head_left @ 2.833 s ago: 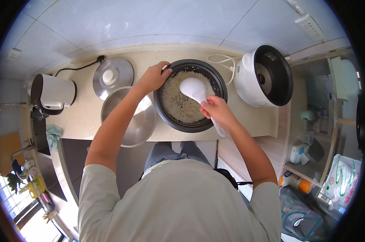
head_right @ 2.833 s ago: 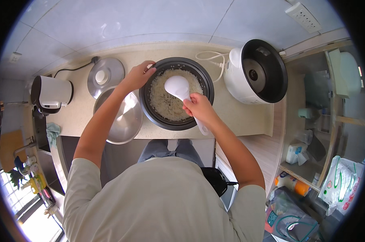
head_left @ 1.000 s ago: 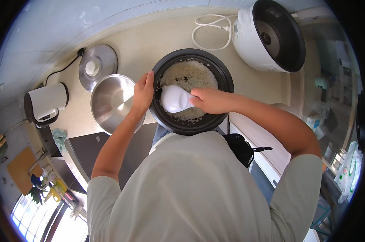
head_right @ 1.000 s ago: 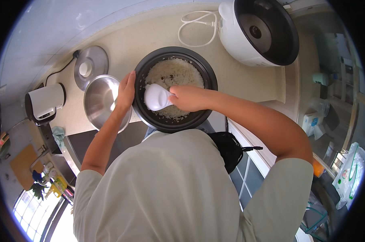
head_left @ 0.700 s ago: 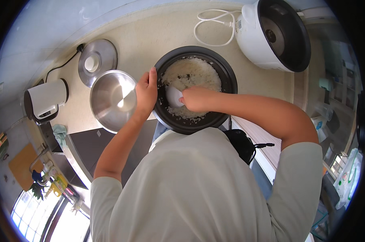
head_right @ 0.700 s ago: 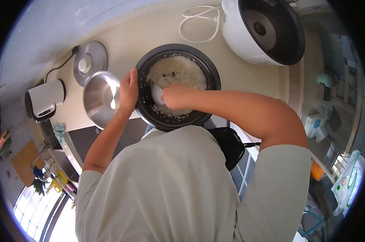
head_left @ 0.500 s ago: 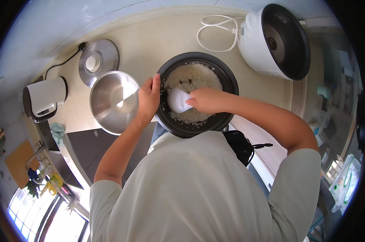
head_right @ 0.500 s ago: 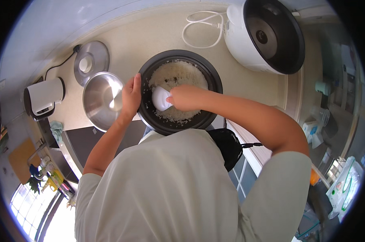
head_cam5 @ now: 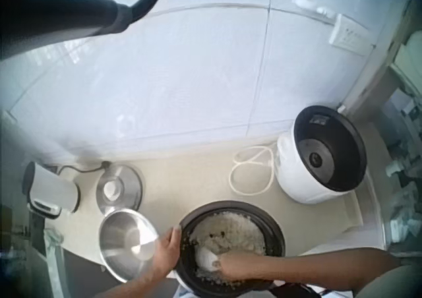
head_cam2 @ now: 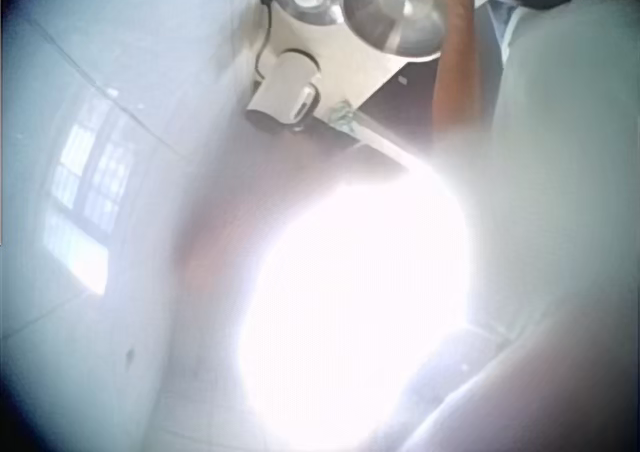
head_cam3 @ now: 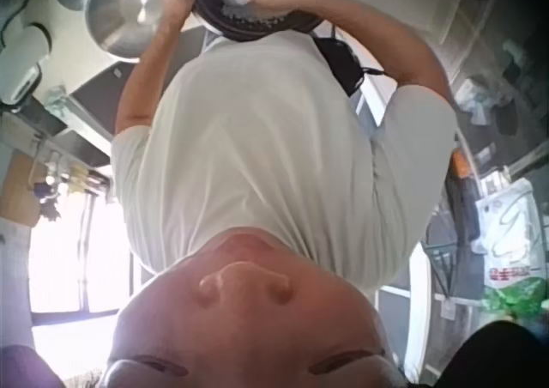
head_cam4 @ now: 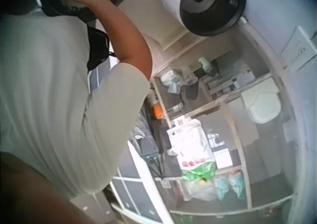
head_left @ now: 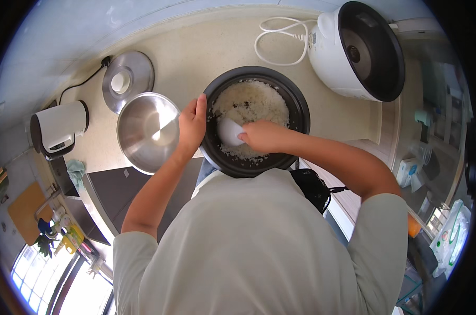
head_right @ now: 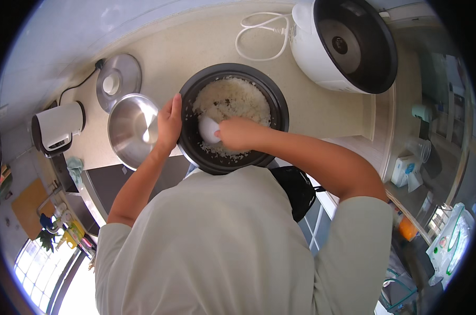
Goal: The person opens a rice cooker and uses a rice paddle to scoop cooked rice into a metal bowl. They wash their hands with soap and water at the sink before and after handling the rice. The person scrapes the remaining rice from the cooker pot into the bowl and then rinses the pot under the tap.
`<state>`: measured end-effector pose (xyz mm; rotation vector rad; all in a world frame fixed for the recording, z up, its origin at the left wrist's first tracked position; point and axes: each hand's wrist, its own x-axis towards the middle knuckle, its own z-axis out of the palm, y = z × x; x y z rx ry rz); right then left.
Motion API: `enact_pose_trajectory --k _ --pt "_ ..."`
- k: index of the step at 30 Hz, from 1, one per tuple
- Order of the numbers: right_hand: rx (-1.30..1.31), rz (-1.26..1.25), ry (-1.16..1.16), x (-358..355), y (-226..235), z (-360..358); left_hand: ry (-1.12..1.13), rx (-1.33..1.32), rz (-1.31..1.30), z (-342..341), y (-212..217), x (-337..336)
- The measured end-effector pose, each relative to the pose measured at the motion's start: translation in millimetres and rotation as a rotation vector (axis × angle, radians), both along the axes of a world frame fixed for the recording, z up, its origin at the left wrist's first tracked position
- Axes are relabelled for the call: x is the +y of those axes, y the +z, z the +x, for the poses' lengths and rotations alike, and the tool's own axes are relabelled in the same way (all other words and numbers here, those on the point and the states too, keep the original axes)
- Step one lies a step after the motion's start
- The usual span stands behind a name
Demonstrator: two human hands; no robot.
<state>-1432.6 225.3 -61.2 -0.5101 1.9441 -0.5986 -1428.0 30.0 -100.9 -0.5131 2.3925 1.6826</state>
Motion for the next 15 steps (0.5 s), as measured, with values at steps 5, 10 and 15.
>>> enact_pose_trajectory --k 5,10,15 --pt "-0.034 -0.094 -0.196 21 38 -16 -0.002 -0.051 0.067 2 2 -4" --pt "0.122 -0.139 -0.276 4 2 1 0.020 -0.054 0.111 3 -2 -1" --pt "-0.011 -0.123 -0.368 16 41 -10 -0.009 -0.019 0.002 9 0 -5"
